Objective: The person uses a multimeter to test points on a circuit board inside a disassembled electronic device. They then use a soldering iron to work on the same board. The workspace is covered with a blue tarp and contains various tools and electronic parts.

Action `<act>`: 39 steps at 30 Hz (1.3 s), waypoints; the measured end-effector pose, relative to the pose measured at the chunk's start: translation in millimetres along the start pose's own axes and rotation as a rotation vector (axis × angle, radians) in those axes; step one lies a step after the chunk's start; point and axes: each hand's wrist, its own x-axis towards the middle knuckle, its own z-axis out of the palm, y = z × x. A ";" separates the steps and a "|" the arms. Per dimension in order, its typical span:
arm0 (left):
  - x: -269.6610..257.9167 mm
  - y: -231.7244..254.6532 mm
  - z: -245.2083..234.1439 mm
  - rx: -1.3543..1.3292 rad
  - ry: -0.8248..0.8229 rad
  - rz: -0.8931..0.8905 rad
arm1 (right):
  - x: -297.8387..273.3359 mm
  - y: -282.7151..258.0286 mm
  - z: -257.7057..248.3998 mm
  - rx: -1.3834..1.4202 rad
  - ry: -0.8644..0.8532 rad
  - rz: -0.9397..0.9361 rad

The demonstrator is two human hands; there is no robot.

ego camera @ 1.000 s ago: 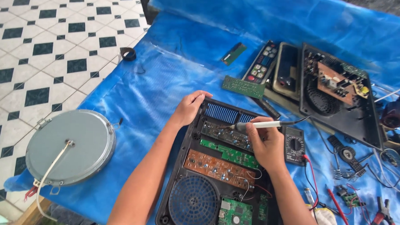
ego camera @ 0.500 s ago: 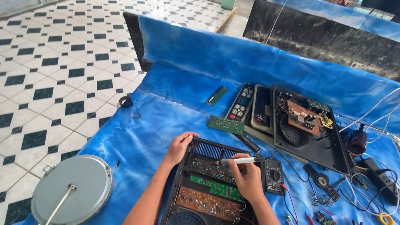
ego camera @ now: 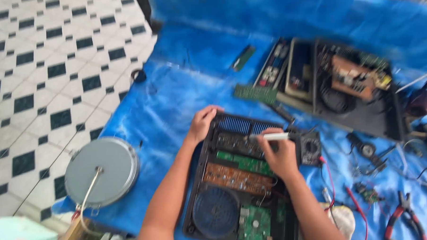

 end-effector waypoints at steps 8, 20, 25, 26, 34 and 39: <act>-8.0 -5.4 -1.0 -0.018 -0.009 0.024 | -4.6 6.4 2.7 0.021 0.018 -0.051; -20.4 2.4 -1.1 -0.038 -0.030 0.104 | -11.6 0.6 4.3 0.072 -0.014 -0.069; -16.3 -3.5 -3.3 -0.029 -0.039 0.106 | -10.4 2.0 3.6 0.051 -0.006 -0.058; -15.5 -1.4 -3.6 -0.032 -0.045 0.084 | -10.2 2.8 4.2 0.045 -0.011 -0.051; -19.6 -1.6 -3.4 -0.026 -0.024 0.044 | -10.0 -2.7 2.4 0.056 -0.020 -0.016; -20.7 -4.2 -0.7 -0.070 0.007 0.077 | -12.8 -3.2 3.4 0.046 -0.009 -0.012</act>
